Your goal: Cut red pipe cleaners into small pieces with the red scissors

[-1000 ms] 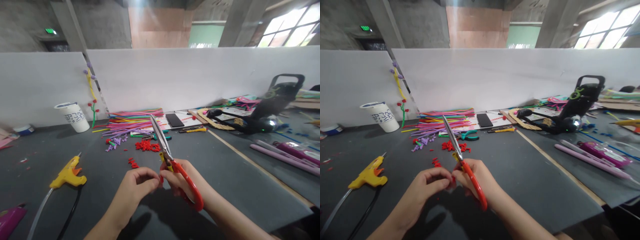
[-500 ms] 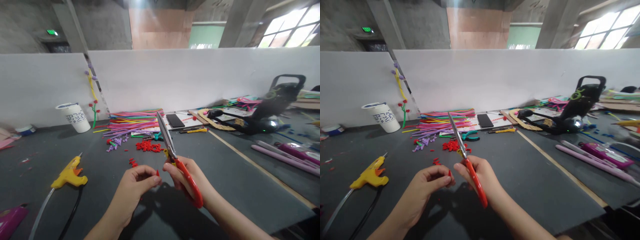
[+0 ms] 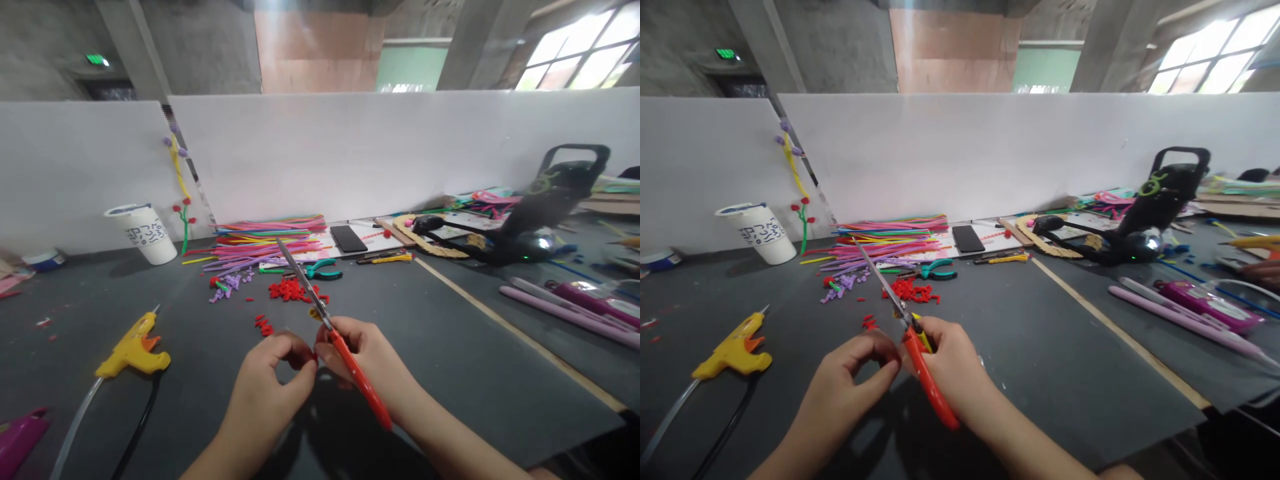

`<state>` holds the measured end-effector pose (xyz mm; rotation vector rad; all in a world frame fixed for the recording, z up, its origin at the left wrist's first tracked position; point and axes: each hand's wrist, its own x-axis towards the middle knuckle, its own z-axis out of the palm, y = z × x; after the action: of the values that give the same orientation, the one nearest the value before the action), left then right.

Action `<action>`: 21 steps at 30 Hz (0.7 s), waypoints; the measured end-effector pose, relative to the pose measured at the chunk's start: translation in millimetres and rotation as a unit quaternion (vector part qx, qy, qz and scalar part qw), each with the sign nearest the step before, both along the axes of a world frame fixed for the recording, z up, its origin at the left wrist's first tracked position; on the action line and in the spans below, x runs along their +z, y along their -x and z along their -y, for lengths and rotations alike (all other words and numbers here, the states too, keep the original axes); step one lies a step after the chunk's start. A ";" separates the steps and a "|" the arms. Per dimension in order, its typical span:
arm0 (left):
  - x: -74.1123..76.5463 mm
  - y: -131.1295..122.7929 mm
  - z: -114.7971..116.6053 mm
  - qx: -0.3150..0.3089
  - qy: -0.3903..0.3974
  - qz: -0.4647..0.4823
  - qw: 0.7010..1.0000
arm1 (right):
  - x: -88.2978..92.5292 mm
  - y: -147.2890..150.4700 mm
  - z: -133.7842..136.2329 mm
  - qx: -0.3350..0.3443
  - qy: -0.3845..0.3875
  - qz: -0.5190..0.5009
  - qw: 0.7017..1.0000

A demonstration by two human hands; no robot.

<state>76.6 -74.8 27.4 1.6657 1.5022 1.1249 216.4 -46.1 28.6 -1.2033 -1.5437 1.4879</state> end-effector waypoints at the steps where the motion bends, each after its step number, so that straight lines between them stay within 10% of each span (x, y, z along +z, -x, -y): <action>1: -0.3 0.8 -0.2 -0.006 0.002 -0.004 1.000 | 0.4 0.5 -0.1 0.001 0.003 -0.002 1.000; 10: -3.0 1.9 -6.6 -0.056 0.192 0.263 0.944 | -2.1 -1.9 -5.6 0.049 0.018 -0.058 0.997; 21: 4.9 -1.0 -6.1 -0.043 0.208 0.219 0.952 | -2.4 -5.3 -7.1 0.058 -0.039 0.020 0.997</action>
<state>77.6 -68.7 32.2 1.0967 1.2564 0.9667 221.7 -39.0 26.2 -1.1211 -1.7070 1.4700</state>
